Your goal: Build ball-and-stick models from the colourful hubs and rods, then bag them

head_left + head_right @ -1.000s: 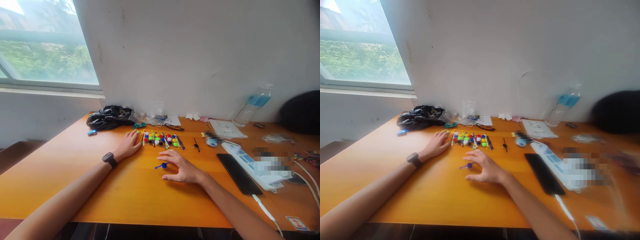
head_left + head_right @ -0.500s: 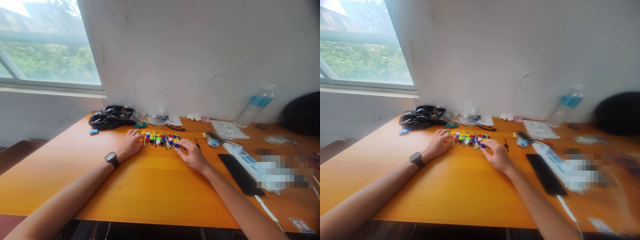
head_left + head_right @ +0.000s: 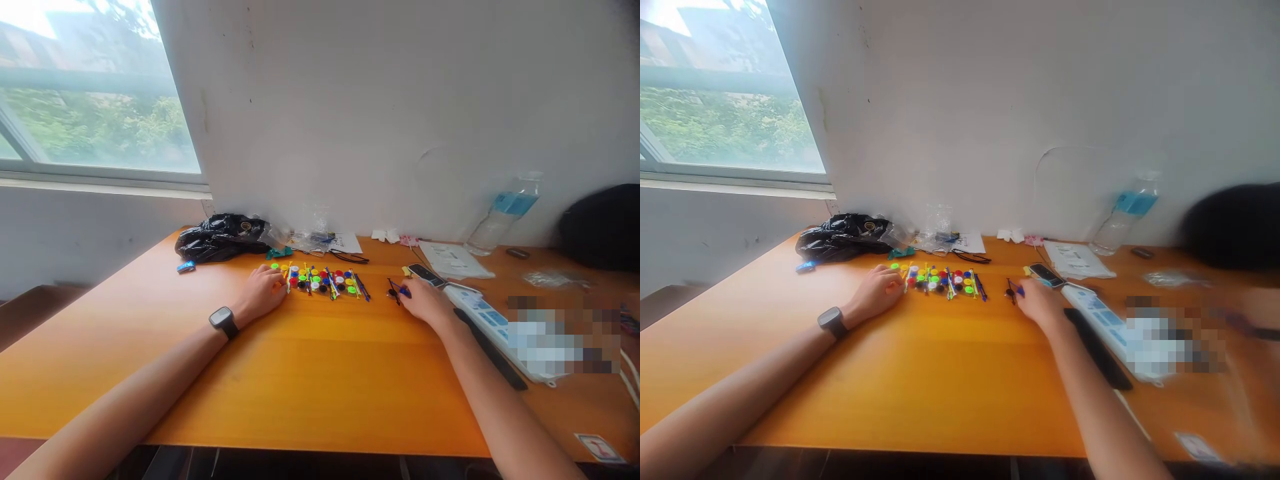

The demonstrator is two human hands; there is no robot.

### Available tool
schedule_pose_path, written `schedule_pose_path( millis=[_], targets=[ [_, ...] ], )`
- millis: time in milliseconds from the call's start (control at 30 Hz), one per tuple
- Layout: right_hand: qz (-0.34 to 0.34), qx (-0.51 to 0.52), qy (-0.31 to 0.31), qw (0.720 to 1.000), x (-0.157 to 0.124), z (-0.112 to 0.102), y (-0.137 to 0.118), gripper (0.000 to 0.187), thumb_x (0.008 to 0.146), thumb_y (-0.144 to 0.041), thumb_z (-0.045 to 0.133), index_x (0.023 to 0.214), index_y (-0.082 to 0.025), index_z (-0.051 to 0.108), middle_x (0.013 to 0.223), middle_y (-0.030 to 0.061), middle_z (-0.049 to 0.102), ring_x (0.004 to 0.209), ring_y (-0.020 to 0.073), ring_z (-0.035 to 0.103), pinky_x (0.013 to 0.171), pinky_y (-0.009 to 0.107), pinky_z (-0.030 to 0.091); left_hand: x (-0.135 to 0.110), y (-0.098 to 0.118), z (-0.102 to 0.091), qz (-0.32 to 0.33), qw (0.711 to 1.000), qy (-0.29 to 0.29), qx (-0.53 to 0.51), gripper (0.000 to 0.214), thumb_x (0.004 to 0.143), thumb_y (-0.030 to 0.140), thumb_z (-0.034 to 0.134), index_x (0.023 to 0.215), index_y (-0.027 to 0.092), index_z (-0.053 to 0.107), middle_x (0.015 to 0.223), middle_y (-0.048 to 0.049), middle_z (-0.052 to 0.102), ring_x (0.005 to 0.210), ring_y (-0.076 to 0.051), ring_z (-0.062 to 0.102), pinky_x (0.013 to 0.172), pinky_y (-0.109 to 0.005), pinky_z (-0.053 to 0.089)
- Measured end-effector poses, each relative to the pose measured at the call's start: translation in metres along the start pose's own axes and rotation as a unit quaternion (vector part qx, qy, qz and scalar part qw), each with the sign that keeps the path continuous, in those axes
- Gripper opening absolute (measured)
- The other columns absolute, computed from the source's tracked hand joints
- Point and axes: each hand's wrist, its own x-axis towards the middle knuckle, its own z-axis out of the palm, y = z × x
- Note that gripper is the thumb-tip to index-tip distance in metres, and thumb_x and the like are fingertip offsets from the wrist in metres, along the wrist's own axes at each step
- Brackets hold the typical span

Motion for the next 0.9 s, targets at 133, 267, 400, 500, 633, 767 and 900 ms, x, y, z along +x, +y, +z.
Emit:
schedule_pose_path(
  millis=[133,267,400,500,633,767,900],
  targets=[
    [0.008,-0.003,-0.002,1.000,-0.002,-0.002,-0.002,0.017,0.094,-0.034,0.065,0.103,-0.024,0.074,0.106,0.0137,0.077,0.095,0.0341,0.074,0.069,0.038,0.047,0.000,0.000,-0.001,-0.018,1.000,0.009,0.011,0.027,0.093,0.030,0.066,0.068,0.024,0.061,0.079,-0.0039,0.070,0.085,-0.025,0.060,0.075,-0.037,0.047],
    [-0.025,0.002,0.055,0.998,-0.001,0.000,-0.003,0.023,0.091,-0.022,0.062,0.111,-0.020,0.073,0.116,0.0147,0.075,0.106,0.0325,0.071,0.078,0.038,0.049,-0.001,-0.002,-0.001,-0.042,0.998,0.029,0.032,0.008,0.092,0.029,0.068,0.085,0.024,0.067,0.086,-0.0042,0.071,0.084,-0.026,0.059,0.073,-0.037,0.046],
    [-0.101,0.013,0.104,0.989,-0.002,0.004,-0.010,0.027,0.098,-0.021,0.054,0.118,-0.018,0.072,0.122,0.0143,0.072,0.116,0.0305,0.066,0.090,0.038,0.049,-0.002,-0.004,0.002,-0.031,0.999,0.027,0.031,0.015,0.096,0.031,0.064,0.104,0.026,0.075,0.104,-0.0069,0.073,0.093,-0.028,0.058,0.082,-0.040,0.050],
    [-0.129,0.030,0.091,0.987,-0.005,0.006,-0.017,0.024,0.100,-0.027,0.056,0.115,-0.019,0.073,0.119,0.0135,0.072,0.111,0.0302,0.065,0.087,0.039,0.050,-0.002,-0.005,0.003,-0.014,1.000,0.007,0.023,0.023,0.099,0.029,0.058,0.109,0.029,0.079,0.115,-0.0079,0.072,0.097,-0.028,0.057,0.088,-0.043,0.051],
    [-0.125,0.027,0.090,0.988,-0.008,0.007,-0.022,0.023,0.100,-0.030,0.057,0.114,-0.020,0.073,0.117,0.0133,0.071,0.109,0.0305,0.064,0.084,0.040,0.051,-0.002,-0.005,0.002,-0.013,1.000,-0.002,0.018,0.024,0.096,0.027,0.058,0.092,0.027,0.081,0.113,-0.0080,0.073,0.097,-0.028,0.057,0.086,-0.043,0.052],
    [-0.124,0.027,0.131,0.983,-0.007,0.007,-0.023,0.026,0.100,-0.034,0.056,0.114,-0.020,0.072,0.114,0.0137,0.070,0.108,0.0325,0.064,0.087,0.043,0.052,-0.002,-0.005,0.001,-0.018,1.000,0.007,0.012,0.028,0.096,0.021,0.053,0.095,0.025,0.081,0.110,-0.0080,0.075,0.094,-0.027,0.057,0.086,-0.043,0.052],
    [-0.157,0.093,0.197,0.963,-0.010,0.004,-0.038,0.027,0.101,-0.037,0.056,0.112,-0.019,0.072,0.111,0.0140,0.071,0.108,0.0328,0.065,0.092,0.045,0.052,-0.001,-0.009,0.004,-0.023,1.000,0.004,0.016,0.024,0.093,0.020,0.057,0.088,0.025,0.080,0.112,-0.0075,0.075,0.096,-0.028,0.057,0.086,-0.043,0.051]
  ],
)
